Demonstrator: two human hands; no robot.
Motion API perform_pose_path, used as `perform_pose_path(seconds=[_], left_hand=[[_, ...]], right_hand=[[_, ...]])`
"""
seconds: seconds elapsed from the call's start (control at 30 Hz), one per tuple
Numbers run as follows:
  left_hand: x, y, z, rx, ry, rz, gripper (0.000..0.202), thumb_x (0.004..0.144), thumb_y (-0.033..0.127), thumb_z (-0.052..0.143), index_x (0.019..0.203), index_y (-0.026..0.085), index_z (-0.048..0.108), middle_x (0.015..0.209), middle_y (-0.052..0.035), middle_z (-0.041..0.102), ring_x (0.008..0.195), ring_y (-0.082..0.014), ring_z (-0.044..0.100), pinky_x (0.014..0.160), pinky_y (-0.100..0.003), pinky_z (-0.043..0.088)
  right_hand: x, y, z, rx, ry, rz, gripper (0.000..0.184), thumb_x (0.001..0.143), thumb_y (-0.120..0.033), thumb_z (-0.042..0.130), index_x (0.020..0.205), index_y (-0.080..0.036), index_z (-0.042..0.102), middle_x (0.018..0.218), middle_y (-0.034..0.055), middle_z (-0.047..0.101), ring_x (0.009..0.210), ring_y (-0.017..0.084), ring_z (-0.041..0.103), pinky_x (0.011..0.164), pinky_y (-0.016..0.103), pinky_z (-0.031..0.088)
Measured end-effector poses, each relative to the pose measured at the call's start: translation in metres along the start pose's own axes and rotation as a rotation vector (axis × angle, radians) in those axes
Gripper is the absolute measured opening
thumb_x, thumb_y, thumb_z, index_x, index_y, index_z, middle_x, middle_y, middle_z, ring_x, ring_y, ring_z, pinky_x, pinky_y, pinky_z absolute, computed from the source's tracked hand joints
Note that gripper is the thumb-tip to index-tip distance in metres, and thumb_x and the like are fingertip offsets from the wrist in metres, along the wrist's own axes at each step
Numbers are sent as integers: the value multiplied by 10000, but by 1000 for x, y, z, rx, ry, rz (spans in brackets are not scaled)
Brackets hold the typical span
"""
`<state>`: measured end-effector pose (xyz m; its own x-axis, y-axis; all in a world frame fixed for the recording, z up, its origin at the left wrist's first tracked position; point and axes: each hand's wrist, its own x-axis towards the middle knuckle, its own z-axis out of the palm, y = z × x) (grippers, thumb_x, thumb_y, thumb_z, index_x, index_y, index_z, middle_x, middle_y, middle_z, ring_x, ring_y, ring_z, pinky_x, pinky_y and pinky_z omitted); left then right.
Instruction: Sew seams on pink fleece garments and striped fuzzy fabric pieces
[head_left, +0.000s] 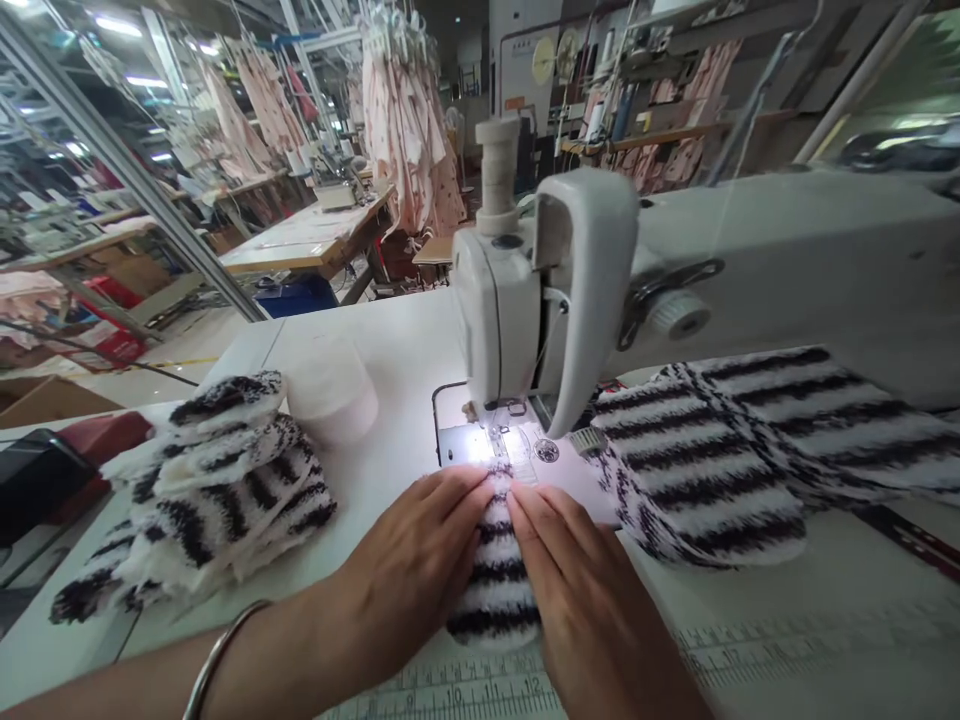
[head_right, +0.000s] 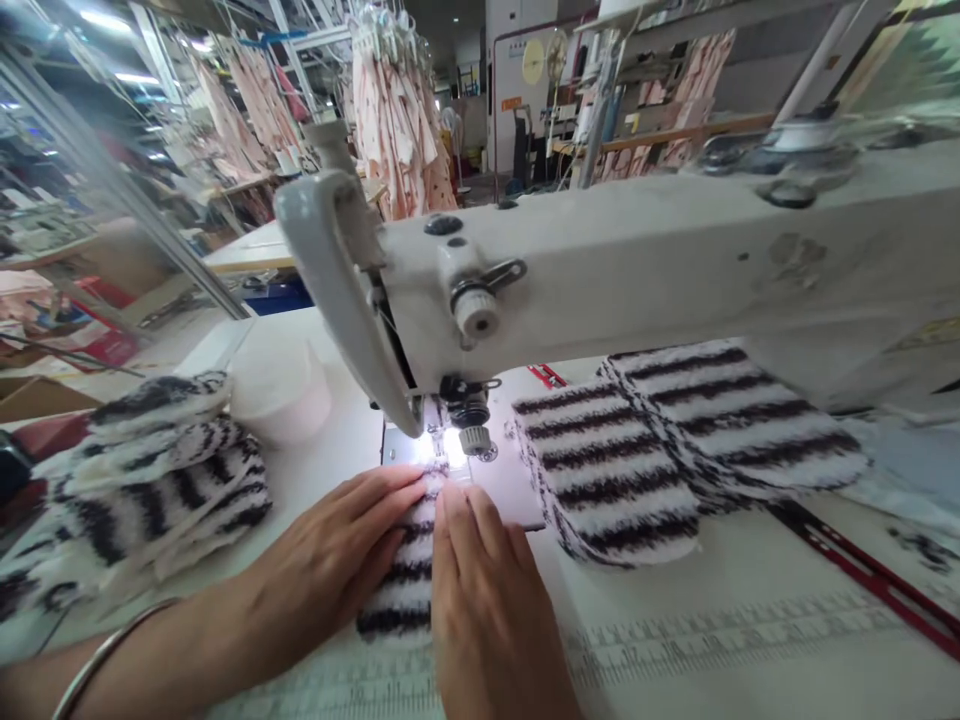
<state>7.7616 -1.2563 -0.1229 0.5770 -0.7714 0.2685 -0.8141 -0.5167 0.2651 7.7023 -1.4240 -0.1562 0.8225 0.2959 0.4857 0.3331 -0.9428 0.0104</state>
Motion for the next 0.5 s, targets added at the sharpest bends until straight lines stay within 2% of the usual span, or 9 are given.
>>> perform_pose_path(seconds=[0.1,0.3,0.43,0.5], left_hand=[[6,-8,3,31,20,-21,362,889,93,409,1246,122,459,1254,-140,539,1141,-224,528,987,-411,495],[10,-17,5,56,69,-3,404,867,63,412,1266,113,458,1226,-138,555,1164,-227,515,999,-413,490],[9,-19,8,66,100,25,406,859,63,433,1262,97,465,1223,-145,556,1158,-229,520,995,-402,494],[8,-20,6,65,93,34,387,874,76,428,1258,90,470,1239,-149,545,1169,-233,510,1001,-409,487]], right_hand=[[12,-1,4,-4,43,50,520,776,52,253,1122,-58,625,1105,90,663,1060,249,579,779,403,528],[18,-2,10,-21,69,85,501,788,46,284,1147,-69,613,1132,106,647,1070,252,565,797,425,524],[22,1,9,32,9,99,518,805,44,249,1183,-62,587,1136,159,615,1066,280,553,767,450,535],[23,6,6,78,-38,96,531,810,41,243,1221,-79,557,1147,161,594,1090,276,533,799,448,531]])
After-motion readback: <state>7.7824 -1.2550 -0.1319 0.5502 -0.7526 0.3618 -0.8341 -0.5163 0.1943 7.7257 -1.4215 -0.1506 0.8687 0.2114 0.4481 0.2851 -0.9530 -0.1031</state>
